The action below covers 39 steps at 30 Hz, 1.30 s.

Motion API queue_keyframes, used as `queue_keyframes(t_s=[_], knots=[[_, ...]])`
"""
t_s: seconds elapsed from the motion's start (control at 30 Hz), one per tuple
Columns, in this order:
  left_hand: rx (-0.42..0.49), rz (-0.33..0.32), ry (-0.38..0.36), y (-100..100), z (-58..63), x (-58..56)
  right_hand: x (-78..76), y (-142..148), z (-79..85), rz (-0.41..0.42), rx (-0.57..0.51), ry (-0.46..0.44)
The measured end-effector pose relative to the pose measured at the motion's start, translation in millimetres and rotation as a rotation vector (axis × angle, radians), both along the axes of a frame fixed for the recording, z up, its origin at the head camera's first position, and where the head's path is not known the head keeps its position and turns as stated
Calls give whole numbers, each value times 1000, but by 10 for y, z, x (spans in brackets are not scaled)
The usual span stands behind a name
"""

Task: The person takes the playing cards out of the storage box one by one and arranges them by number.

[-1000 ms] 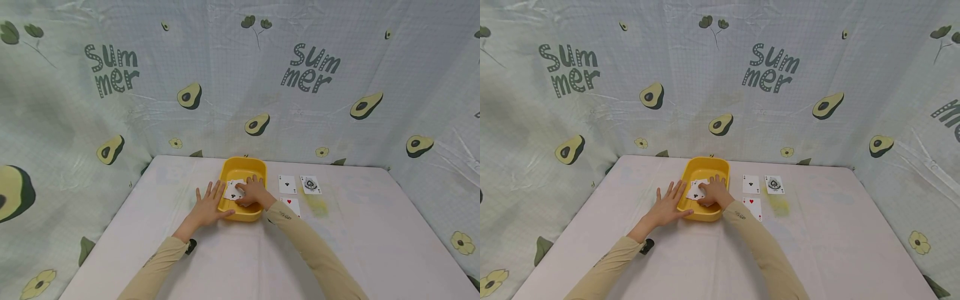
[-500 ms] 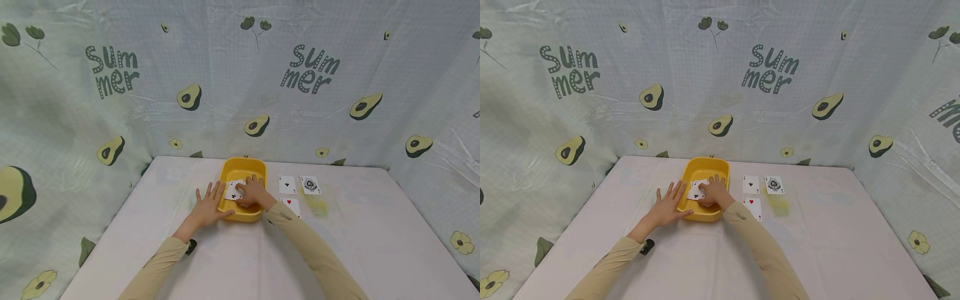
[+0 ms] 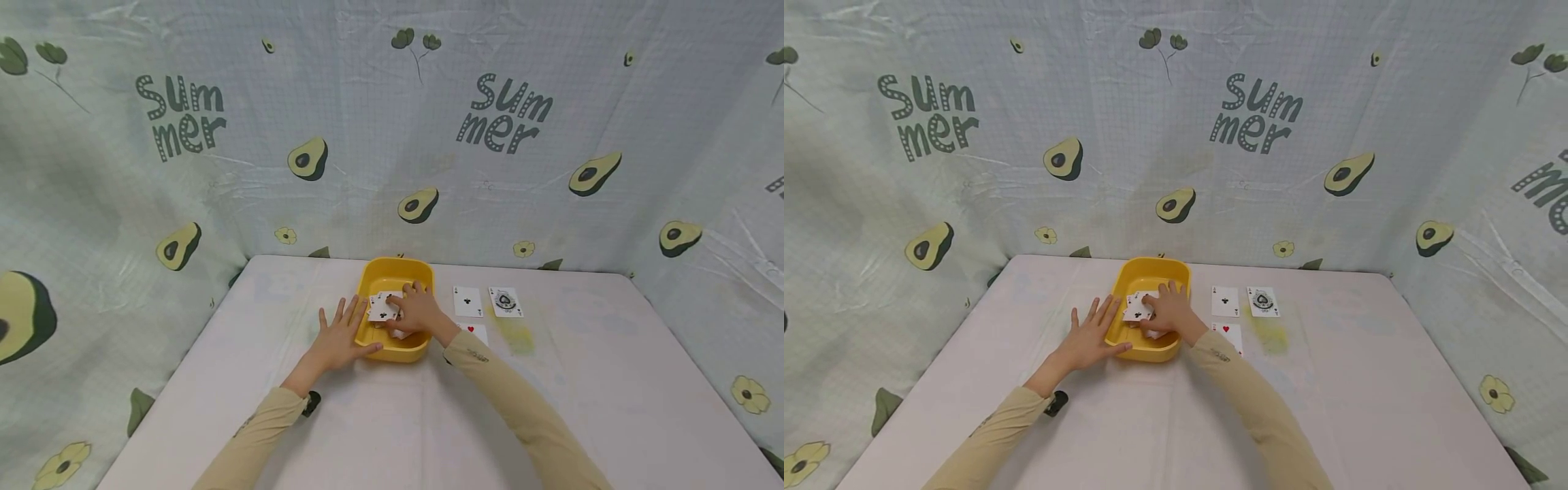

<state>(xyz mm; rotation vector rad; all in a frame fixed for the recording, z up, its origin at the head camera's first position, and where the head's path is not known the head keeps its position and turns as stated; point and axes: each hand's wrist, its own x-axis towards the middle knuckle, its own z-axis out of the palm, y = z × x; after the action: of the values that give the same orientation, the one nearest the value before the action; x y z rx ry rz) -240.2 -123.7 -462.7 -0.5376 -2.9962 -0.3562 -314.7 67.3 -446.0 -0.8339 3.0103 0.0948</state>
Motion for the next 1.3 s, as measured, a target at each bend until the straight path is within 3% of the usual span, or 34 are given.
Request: queue_keyframes(t_s=[0.33, 0.83, 1.17, 1.3], knots=[[6, 5, -5, -17, 5, 12, 6, 133, 40, -2, -18, 71], [8, 2, 4, -11, 15, -5, 61, 338, 190, 22, -141, 110], [26, 7, -15, 1, 21, 5, 173, 489, 209, 33, -172, 137], [32, 8, -12, 1, 13, 4, 231, 583, 213, 70, -210, 188]])
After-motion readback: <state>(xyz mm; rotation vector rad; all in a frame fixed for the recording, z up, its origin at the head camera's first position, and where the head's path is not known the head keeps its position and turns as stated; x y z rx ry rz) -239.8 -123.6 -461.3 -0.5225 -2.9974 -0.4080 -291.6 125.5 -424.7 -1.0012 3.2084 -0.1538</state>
